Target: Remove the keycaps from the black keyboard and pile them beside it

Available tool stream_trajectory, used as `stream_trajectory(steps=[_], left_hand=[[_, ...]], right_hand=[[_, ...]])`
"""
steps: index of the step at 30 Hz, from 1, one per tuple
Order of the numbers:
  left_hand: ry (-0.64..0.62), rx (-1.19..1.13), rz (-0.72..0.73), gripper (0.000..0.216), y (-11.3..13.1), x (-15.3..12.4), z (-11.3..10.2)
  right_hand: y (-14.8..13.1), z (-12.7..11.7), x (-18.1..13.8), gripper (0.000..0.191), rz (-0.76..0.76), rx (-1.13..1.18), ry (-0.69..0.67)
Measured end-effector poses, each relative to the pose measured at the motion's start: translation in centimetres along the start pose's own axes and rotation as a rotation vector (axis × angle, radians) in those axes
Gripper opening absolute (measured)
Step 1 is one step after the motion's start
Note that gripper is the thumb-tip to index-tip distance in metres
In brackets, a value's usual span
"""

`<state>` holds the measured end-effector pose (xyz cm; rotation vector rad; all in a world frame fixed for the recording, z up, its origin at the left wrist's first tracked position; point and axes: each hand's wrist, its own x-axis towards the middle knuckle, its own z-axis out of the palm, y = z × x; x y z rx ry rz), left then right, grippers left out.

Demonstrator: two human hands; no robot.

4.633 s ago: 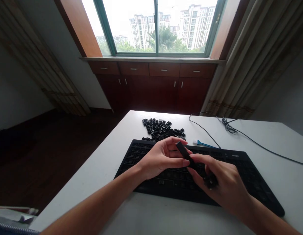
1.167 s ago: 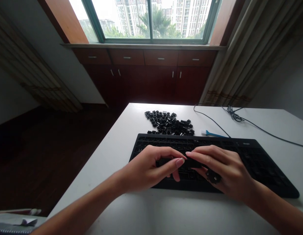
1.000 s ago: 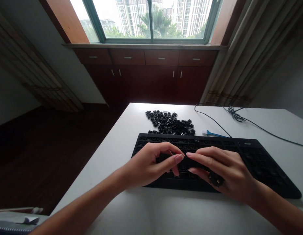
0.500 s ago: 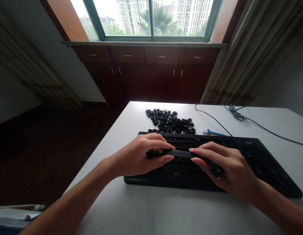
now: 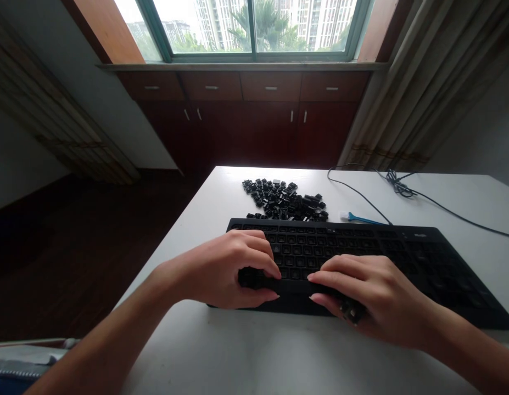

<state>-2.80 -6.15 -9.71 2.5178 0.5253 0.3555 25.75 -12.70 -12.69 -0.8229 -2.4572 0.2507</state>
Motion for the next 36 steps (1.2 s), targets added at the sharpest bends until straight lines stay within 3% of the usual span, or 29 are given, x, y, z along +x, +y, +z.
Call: stream_trajectory(steps=[16,19,21,24,28,31,33,36], left_hand=[[-0.005,-0.029,0.036,0.018,-0.3,-0.1,0.2],[0.055,-0.094,0.031,0.021,-0.7,0.0,0.0],[0.166,-0.101,-0.014,0.023,-1.0,0.2,0.0],[0.370,-0.048,-0.111,0.022,-1.7,0.4,0.2],[0.483,0.104,-0.143,0.023,-2.7,0.7,1.1],[0.493,0.206,-0.161,0.024,-3.2,0.8,1.8],[0.510,0.231,-0.181,0.025,-3.3,0.8,2.1],[0.519,0.240,-0.201,0.027,-3.3,0.8,2.2]], right_hand=[[0.1,-0.4,0.2,0.024,-0.049,-0.050,-0.073],[-0.1,-0.3,0.3,0.029,-0.026,-0.021,-0.021],[-0.3,-0.4,0.4,0.026,0.000,0.039,0.046],[-0.6,-0.7,0.3,0.007,0.024,0.173,0.184],[-1.3,-1.3,0.5,0.036,0.193,0.511,0.359],[-2.2,-1.2,2.0,0.046,0.349,0.906,0.319],[-2.8,-0.9,3.7,0.050,0.375,1.142,0.238],[-4.1,-0.7,6.6,0.053,0.361,1.315,0.225]])
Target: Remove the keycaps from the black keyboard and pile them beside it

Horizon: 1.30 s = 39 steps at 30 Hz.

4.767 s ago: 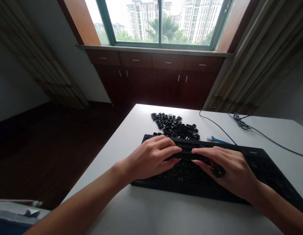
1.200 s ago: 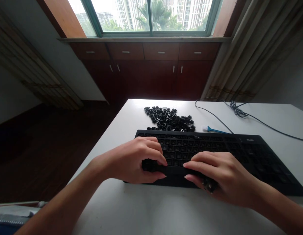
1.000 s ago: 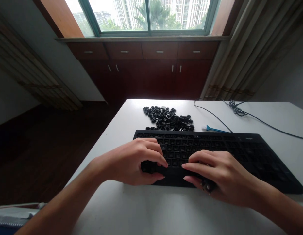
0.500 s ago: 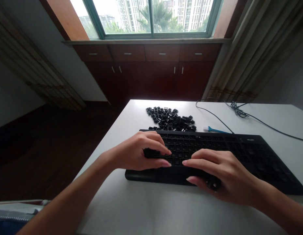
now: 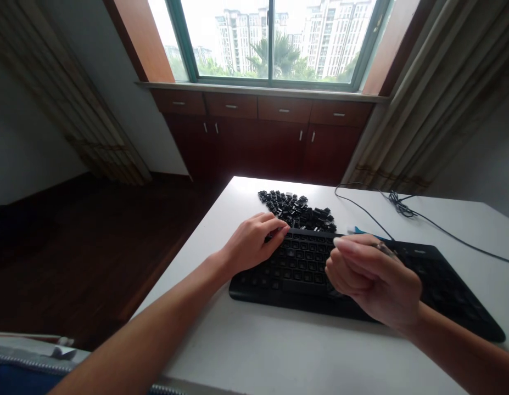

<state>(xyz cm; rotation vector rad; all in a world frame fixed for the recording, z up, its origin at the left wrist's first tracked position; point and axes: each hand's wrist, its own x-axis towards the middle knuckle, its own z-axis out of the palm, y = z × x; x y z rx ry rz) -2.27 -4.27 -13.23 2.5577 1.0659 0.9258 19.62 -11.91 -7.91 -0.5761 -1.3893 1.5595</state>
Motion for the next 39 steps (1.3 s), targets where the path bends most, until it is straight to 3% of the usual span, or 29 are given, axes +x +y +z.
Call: stream_trajectory(steps=[6,13,16,19,21,27,31,33,39], left_hand=[[-0.031,0.034,0.063,0.025,0.3,-0.1,-0.3],[-0.035,0.078,0.003,0.020,-0.2,-0.2,0.1],[-0.040,0.093,-0.003,0.019,-0.2,-0.2,0.1],[-0.029,0.093,0.017,0.022,0.0,-0.1,0.0],[-0.031,0.091,0.025,0.025,0.2,-0.1,0.0],[-0.043,0.086,0.033,0.026,0.1,-0.1,0.3],[-0.040,0.076,0.032,0.025,-0.1,-0.1,0.4],[-0.038,0.073,0.039,0.025,-0.1,-0.1,0.3],[-0.134,-0.027,0.188,0.032,1.0,-0.1,-1.1]], right_hand=[[-1.7,3.4,2.5,0.053,-0.029,0.044,-0.007],[3.9,4.8,4.4,0.057,0.035,0.003,0.002],[2.5,5.0,4.9,0.057,0.044,-0.043,-0.015],[-1.1,4.5,4.0,0.053,-0.014,-0.061,-0.014],[-2.0,3.5,2.8,0.053,-0.036,-0.140,0.010],[1.2,0.0,-0.2,0.053,0.070,-0.114,0.141],[-0.8,0.2,-0.3,0.053,-0.053,-0.064,0.175],[-1.5,0.6,-0.3,0.053,-0.045,-0.100,0.162],[0.3,0.3,-0.3,0.055,0.039,-0.169,0.133]])
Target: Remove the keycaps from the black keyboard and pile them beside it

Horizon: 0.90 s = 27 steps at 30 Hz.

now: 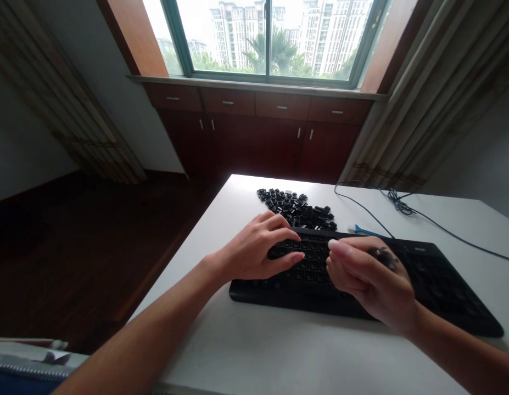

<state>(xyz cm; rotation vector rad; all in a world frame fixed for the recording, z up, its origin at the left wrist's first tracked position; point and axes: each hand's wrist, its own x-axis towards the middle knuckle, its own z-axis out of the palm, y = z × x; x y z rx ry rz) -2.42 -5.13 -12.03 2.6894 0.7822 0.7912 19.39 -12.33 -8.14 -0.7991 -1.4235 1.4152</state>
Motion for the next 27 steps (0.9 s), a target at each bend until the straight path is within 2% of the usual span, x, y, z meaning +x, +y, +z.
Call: stream_trajectory(steps=[4,9,12,18,27], left_hand=[[-0.127,-0.024,0.095,0.053,0.9,-0.1,-0.4],[-0.214,-0.029,0.074,0.054,1.0,-0.1,-0.1],[-0.221,-0.040,0.059,0.052,1.0,-0.2,-0.1],[-0.231,-0.056,0.061,0.053,1.1,-0.1,-0.1],[-0.204,-0.056,0.046,0.052,1.1,-0.2,0.0]], right_hand=[[0.2,-0.5,0.1,0.053,-0.042,0.077,0.022],[1.9,-0.5,-0.2,0.056,0.049,0.075,0.019],[2.8,-0.4,-0.2,0.057,0.074,0.025,0.031],[2.5,-0.3,0.5,0.053,0.082,0.154,0.046],[3.4,-0.1,0.1,0.055,0.076,0.056,0.063]])
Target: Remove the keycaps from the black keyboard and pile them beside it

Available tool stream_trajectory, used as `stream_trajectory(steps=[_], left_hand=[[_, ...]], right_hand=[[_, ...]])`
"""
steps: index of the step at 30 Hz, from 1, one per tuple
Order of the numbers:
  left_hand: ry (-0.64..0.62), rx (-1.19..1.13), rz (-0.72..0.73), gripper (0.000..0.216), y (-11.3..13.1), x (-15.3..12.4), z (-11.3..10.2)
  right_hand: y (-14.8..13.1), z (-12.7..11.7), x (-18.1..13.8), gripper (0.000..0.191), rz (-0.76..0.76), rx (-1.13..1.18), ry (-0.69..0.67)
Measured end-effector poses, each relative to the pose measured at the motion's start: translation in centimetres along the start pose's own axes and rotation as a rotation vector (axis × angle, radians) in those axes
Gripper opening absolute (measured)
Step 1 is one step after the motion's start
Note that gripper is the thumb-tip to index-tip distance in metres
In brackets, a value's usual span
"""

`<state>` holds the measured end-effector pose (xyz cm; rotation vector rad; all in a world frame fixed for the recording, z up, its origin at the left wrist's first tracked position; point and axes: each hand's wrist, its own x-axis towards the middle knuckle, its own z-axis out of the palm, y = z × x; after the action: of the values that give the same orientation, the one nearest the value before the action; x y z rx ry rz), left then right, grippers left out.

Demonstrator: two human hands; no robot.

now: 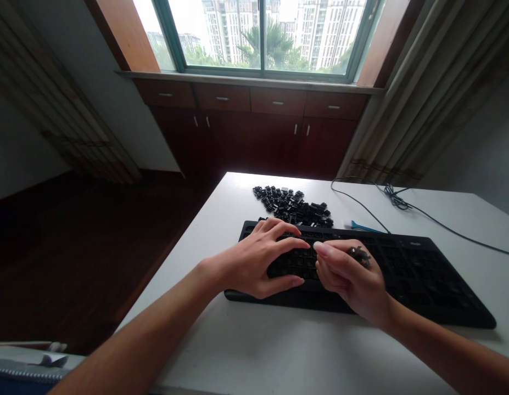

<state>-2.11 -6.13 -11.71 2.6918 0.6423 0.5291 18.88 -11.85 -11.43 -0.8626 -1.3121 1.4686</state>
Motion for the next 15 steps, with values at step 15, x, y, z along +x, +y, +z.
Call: stream_trajectory(steps=[15], left_hand=[[0.075,-0.055,0.283,0.011,0.9,0.3,0.2]], right_hand=[[-2.5,-6.0,-1.8,0.014,-0.523,-1.126,-0.363]])
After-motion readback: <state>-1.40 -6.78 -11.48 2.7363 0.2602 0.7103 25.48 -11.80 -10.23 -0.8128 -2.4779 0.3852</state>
